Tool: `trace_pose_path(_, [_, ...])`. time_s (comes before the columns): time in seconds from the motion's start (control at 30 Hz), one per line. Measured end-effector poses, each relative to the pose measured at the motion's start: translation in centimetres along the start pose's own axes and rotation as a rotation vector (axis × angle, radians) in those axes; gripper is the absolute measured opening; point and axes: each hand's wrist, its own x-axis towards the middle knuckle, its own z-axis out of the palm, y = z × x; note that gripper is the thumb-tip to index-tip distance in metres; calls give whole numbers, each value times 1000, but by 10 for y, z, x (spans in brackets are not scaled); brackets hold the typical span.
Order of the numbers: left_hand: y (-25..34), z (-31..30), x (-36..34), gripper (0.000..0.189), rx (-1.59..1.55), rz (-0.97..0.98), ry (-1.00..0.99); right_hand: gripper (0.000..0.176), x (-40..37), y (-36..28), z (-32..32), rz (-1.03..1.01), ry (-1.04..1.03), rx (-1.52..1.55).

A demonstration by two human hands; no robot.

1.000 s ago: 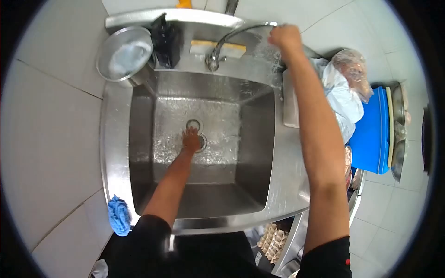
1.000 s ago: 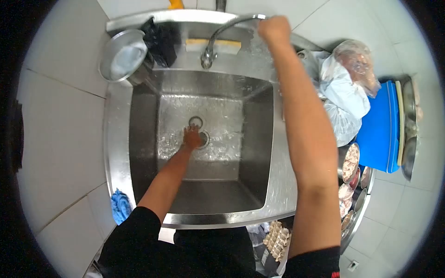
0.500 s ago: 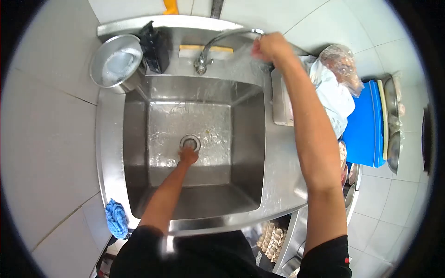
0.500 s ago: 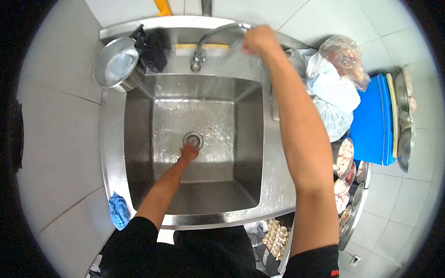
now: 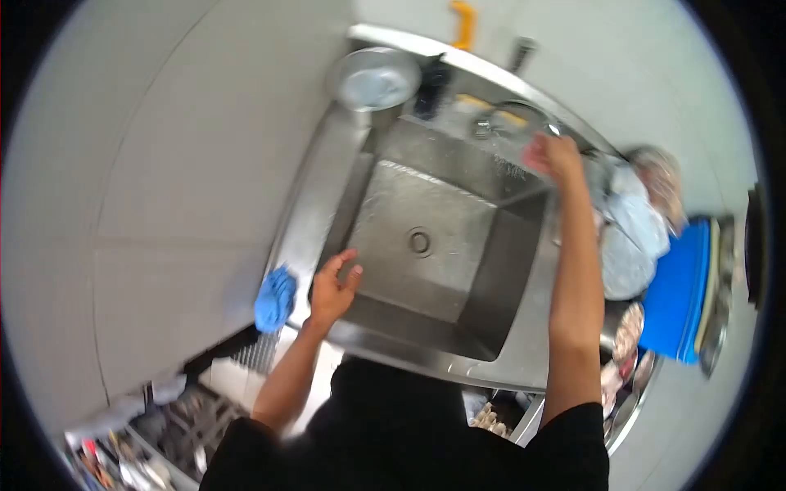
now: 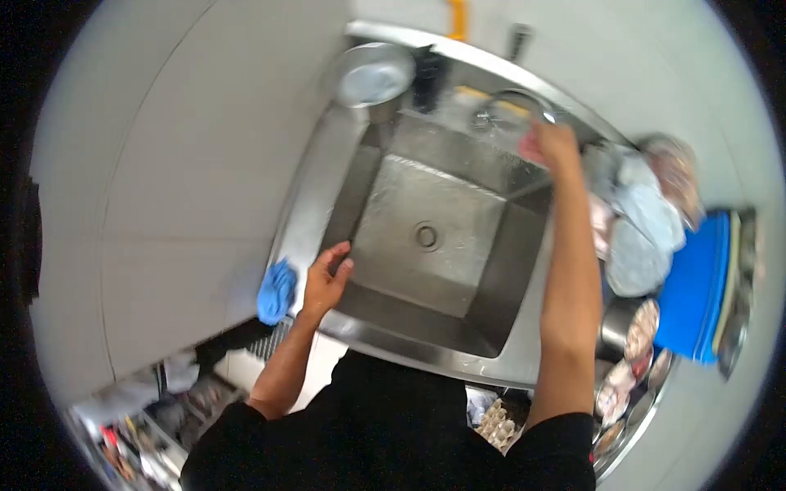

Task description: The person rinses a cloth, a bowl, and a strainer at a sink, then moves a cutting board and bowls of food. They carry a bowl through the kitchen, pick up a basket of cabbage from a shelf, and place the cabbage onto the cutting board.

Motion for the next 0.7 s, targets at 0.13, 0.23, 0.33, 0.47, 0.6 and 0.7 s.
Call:
trace_pose_path(0.13, [6,-92,-58,30,481,78,343,38,-64,15,65,-70,-600,381])
trace_pose_path(0.23, [-15,-115,-86,51,733,-62,412,52,-23,65,120,-687,-249,-553])
trace_pose_path(0.33, [-42,-104,-90,79,847,-150,388,56,18,67,125,-901,194,-1293])
trace_pose_path(0.47, [-76,-123,-92,45,459,-337,490,64,71,119,108,-622,-97,-1483])
trace_pose_path(0.6, [-41,-126,-133,38,-735,-498,564,89,57,161,112,-562,-92,-1367])
trace_pose_path(0.7, [-19,-106,-145,44,-1290,-495,426,85,-112,143,176,-355,-538,-207])
